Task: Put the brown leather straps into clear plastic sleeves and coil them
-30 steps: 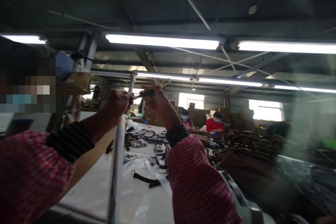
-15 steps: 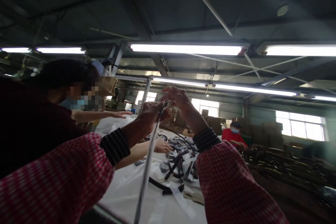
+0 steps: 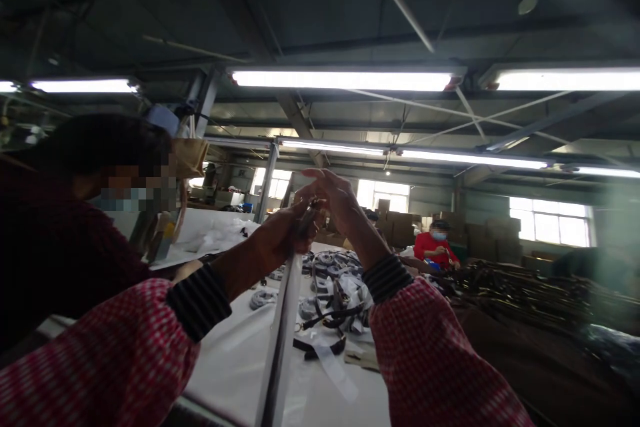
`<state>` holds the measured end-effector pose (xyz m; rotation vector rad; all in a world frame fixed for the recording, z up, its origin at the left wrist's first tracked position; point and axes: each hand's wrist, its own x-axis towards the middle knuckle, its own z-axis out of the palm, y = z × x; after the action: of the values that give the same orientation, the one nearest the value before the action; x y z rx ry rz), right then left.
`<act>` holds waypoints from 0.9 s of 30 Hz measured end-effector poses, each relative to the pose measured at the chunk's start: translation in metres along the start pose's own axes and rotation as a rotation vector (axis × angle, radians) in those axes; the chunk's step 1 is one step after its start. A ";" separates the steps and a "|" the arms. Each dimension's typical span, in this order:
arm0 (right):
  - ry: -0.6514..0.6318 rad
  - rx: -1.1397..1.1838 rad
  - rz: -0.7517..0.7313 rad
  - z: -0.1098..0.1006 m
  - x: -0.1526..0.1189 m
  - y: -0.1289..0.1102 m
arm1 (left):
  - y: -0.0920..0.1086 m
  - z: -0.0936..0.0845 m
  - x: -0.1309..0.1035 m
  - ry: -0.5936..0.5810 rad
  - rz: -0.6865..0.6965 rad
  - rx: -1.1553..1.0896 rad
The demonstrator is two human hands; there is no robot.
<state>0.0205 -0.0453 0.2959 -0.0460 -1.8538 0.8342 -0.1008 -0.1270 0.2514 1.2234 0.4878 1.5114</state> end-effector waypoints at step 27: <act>-0.042 0.248 0.438 0.009 -0.149 0.055 | 0.011 -0.038 -0.009 0.202 0.031 0.554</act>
<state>0.0610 -0.0672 0.1432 -0.2876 -1.7908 1.3716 -0.1406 -0.1279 0.2417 1.5035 1.0788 1.5869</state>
